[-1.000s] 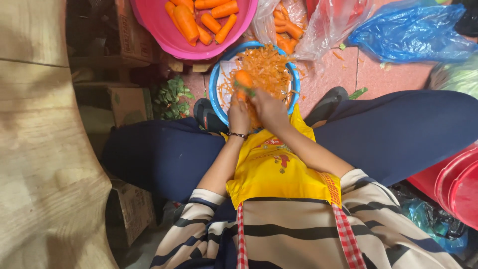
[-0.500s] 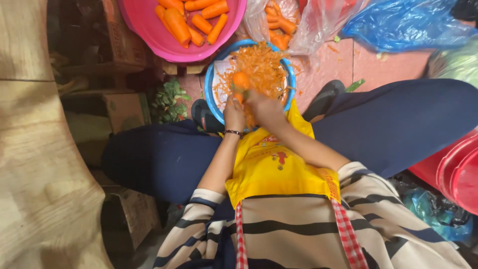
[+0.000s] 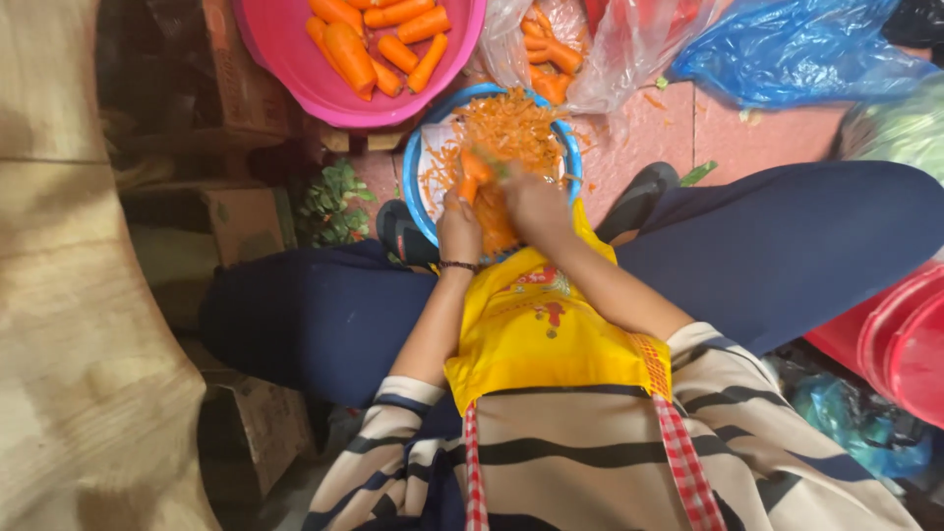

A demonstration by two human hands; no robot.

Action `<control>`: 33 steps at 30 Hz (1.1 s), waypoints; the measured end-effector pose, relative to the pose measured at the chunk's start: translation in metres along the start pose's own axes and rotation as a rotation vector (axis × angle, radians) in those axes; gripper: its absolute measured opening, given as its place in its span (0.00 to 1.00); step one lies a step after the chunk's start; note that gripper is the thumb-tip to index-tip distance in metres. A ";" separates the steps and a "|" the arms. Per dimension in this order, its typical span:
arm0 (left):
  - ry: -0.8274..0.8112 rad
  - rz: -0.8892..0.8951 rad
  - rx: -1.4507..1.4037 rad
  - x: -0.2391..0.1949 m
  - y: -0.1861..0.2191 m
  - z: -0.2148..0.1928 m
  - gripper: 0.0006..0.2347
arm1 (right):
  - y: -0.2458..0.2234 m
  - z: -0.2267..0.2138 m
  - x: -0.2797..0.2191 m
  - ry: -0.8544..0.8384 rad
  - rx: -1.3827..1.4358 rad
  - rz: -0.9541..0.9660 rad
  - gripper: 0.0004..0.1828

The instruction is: Peeling carrots using a hand peeler over a bowl.

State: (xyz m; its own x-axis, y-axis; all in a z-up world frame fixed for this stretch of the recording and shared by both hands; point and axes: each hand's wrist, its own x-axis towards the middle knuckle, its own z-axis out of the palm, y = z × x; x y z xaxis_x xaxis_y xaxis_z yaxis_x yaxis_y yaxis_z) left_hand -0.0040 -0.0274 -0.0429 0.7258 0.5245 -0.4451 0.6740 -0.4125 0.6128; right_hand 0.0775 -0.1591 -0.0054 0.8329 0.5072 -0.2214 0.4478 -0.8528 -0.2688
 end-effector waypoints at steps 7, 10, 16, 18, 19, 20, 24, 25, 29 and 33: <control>-0.098 -0.105 -0.266 0.014 -0.030 0.015 0.13 | 0.057 0.031 0.032 -0.140 0.345 0.340 0.18; -0.152 -0.191 -0.747 0.006 -0.014 0.022 0.12 | 0.039 -0.003 0.031 0.085 0.833 0.265 0.19; -0.483 0.072 -0.277 -0.013 0.010 -0.005 0.19 | 0.038 0.006 0.028 -0.207 0.910 0.277 0.21; -0.445 0.199 -0.080 -0.036 0.047 -0.034 0.33 | 0.022 -0.014 0.021 -0.191 0.926 0.095 0.31; -0.448 0.196 -0.087 -0.032 0.038 -0.027 0.33 | 0.024 -0.010 0.020 -0.195 0.920 0.099 0.31; -0.437 0.197 -0.175 -0.024 0.031 -0.022 0.24 | 0.025 -0.007 0.023 -0.225 0.929 0.111 0.30; -0.430 0.076 -0.353 -0.015 0.033 -0.025 0.26 | 0.036 0.005 0.026 -0.228 1.238 0.101 0.22; -0.428 0.082 -0.358 -0.013 0.035 -0.029 0.26 | 0.030 0.001 0.024 -0.225 1.233 0.096 0.22; -0.507 -0.039 -0.260 -0.019 0.048 -0.041 0.24 | 0.034 0.023 0.026 -0.214 1.471 0.467 0.25; -0.432 -0.020 0.234 0.010 -0.006 0.003 0.25 | 0.074 0.054 0.040 0.073 1.572 0.851 0.28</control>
State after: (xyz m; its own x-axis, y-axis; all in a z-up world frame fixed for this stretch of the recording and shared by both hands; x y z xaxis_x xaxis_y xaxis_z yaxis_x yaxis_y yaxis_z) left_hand -0.0004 -0.0223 -0.0526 0.6697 0.1980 -0.7158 0.6656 -0.5875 0.4602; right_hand 0.1264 -0.1946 -0.0849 0.6771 -0.0082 -0.7359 -0.7331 0.0794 -0.6754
